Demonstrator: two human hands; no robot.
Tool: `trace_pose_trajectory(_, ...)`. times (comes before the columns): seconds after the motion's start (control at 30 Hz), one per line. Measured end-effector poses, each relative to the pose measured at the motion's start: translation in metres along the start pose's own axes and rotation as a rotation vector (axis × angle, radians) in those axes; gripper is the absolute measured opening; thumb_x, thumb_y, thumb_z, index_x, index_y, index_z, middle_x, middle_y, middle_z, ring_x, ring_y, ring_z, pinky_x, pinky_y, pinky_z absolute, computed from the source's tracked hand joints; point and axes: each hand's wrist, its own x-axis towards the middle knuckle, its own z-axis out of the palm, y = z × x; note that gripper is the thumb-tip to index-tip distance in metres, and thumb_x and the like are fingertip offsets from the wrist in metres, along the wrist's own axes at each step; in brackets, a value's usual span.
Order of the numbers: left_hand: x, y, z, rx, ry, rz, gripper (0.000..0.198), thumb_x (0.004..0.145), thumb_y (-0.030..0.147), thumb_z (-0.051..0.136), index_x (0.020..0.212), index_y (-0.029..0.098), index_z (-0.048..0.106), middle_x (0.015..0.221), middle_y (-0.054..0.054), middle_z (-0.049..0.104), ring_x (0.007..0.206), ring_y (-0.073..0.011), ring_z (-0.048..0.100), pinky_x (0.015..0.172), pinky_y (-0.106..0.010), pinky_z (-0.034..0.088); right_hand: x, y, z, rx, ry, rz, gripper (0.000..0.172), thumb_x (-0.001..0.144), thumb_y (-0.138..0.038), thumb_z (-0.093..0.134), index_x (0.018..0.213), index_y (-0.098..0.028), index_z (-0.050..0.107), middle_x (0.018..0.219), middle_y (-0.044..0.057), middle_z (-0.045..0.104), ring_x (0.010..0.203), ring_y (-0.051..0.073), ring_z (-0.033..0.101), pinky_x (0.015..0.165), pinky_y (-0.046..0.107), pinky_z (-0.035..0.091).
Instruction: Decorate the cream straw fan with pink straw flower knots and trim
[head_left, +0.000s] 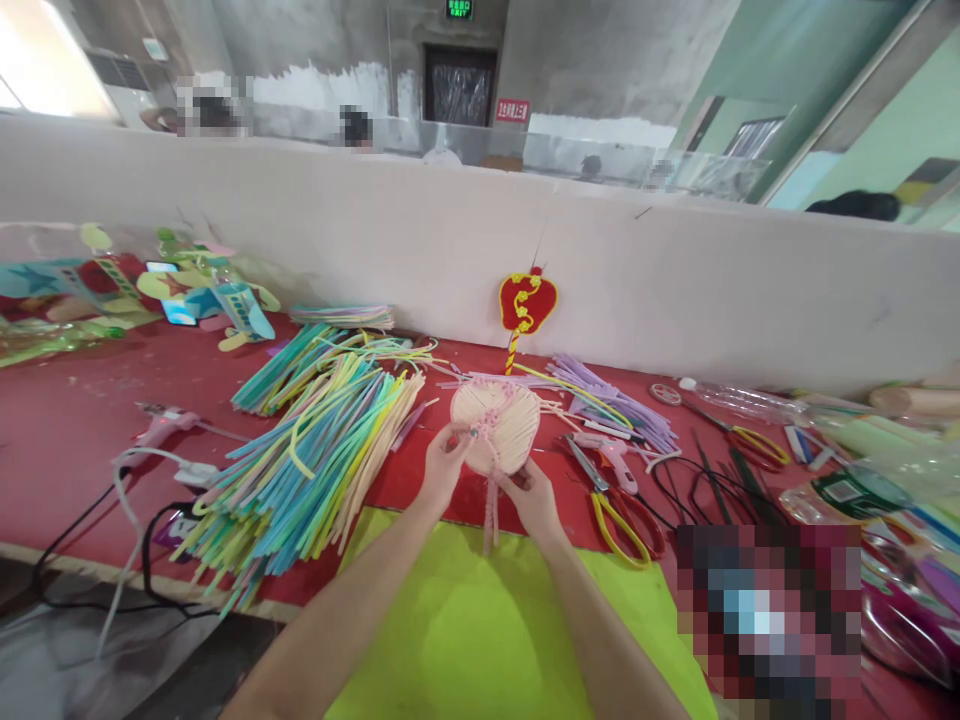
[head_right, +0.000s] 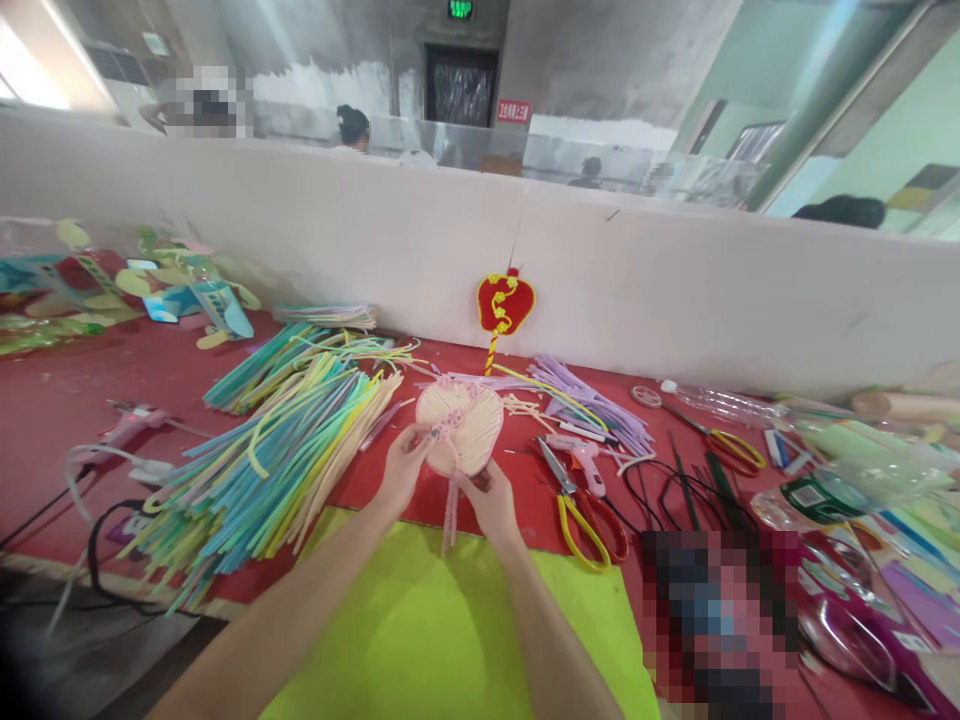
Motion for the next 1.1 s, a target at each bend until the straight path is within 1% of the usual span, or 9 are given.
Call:
trace_pose_trajectory(0.2, 0.001, -0.003, 0.002, 0.013, 0.018, 0.056, 0.015, 0.069, 0.03, 0.064, 0.074, 0.018, 0.057, 0.074, 0.001, 0.058, 0.073, -0.0132, 0.055, 0.07, -0.024, 0.043, 0.0, -0.003, 0.001, -0.014, 0.021, 0.003, 0.049, 0.063, -0.046, 0.072, 0.101, -0.016, 0.061, 0.101, 0.01, 0.071, 0.089, 0.025, 0.065, 0.073, 0.036, 0.054)
trace_pose_trajectory(0.4, 0.003, -0.007, 0.001, 0.037, 0.032, 0.075, 0.011, 0.068, 0.024, 0.062, 0.072, 0.018, 0.055, 0.072, 0.003, 0.055, 0.069, -0.0116, 0.052, 0.068, -0.023, 0.041, 0.0, -0.001, 0.001, -0.019, 0.012, 0.006, 0.049, 0.063, -0.045, 0.072, 0.101, -0.016, 0.061, 0.098, 0.009, 0.071, 0.085, 0.024, 0.065, 0.07, 0.035, 0.054)
trace_pose_trajectory(0.53, 0.002, -0.006, 0.001, 0.036, 0.033, 0.085, 0.012, 0.068, 0.023, 0.062, 0.073, 0.018, 0.054, 0.071, 0.003, 0.054, 0.067, -0.0108, 0.051, 0.066, -0.023, 0.04, 0.001, 0.001, 0.0, -0.007, 0.001, -0.002, 0.049, 0.064, -0.044, 0.072, 0.104, -0.016, 0.06, 0.102, 0.009, 0.07, 0.09, 0.024, 0.065, 0.075, 0.036, 0.053)
trace_pose_trajectory(0.67, 0.002, -0.003, 0.002, 0.007, 0.069, 0.097, 0.022, 0.066, 0.023, 0.066, 0.081, 0.019, 0.05, 0.075, 0.003, 0.054, 0.071, -0.011, 0.054, 0.069, -0.023, 0.043, 0.0, 0.001, 0.0, -0.004, 0.001, -0.012, 0.049, 0.064, -0.044, 0.073, 0.103, -0.017, 0.061, 0.104, 0.009, 0.07, 0.096, 0.024, 0.064, 0.085, 0.038, 0.05)
trace_pose_trajectory(0.73, 0.0, -0.001, 0.003, -0.011, 0.078, 0.091, 0.031, 0.066, 0.023, 0.067, 0.089, 0.019, 0.048, 0.082, 0.001, 0.056, 0.075, -0.012, 0.057, 0.071, -0.024, 0.045, 0.0, 0.0, 0.0, -0.004, 0.002, -0.013, 0.048, 0.063, -0.044, 0.073, 0.102, -0.017, 0.061, 0.104, 0.009, 0.07, 0.096, 0.024, 0.064, 0.087, 0.038, 0.049)
trace_pose_trajectory(0.87, -0.002, 0.005, 0.004, -0.088, 0.033, 0.045, 0.059, 0.066, 0.026, 0.069, 0.119, 0.021, 0.041, 0.094, -0.004, 0.063, 0.088, -0.0169, 0.062, 0.078, -0.029, 0.049, 0.001, 0.001, 0.0, 0.001, -0.001, 0.001, 0.045, 0.063, -0.043, 0.073, 0.098, -0.017, 0.061, 0.099, 0.008, 0.071, 0.092, 0.023, 0.064, 0.084, 0.038, 0.05)
trace_pose_trajectory(0.93, -0.002, 0.007, 0.003, -0.12, 0.009, 0.017, 0.071, 0.066, 0.027, 0.071, 0.128, 0.022, 0.037, 0.097, -0.005, 0.065, 0.092, -0.0188, 0.063, 0.08, -0.031, 0.05, 0.001, 0.002, -0.001, 0.005, -0.005, 0.017, 0.046, 0.062, -0.042, 0.073, 0.099, -0.017, 0.06, 0.099, 0.008, 0.071, 0.09, 0.023, 0.064, 0.08, 0.037, 0.051)
trace_pose_trajectory(1.0, -0.002, 0.008, 0.001, -0.121, -0.002, 0.004, 0.073, 0.066, 0.027, 0.071, 0.13, 0.022, 0.037, 0.104, -0.007, 0.065, 0.096, -0.0201, 0.063, 0.082, -0.032, 0.05, 0.002, 0.002, -0.002, 0.009, -0.006, 0.037, 0.046, 0.062, -0.042, 0.073, 0.099, -0.017, 0.06, 0.098, 0.008, 0.07, 0.088, 0.023, 0.065, 0.076, 0.035, 0.052)
trace_pose_trajectory(1.1, 0.001, 0.006, -0.001, -0.064, -0.003, 0.001, 0.054, 0.071, 0.032, 0.066, 0.121, 0.02, 0.049, 0.114, -0.009, 0.063, 0.103, -0.0223, 0.06, 0.082, -0.032, 0.05, 0.003, 0.002, -0.005, 0.014, 0.002, 0.074, 0.05, 0.062, -0.043, 0.072, 0.103, -0.017, 0.059, 0.094, 0.006, 0.071, 0.085, 0.022, 0.066, 0.072, 0.033, 0.053)
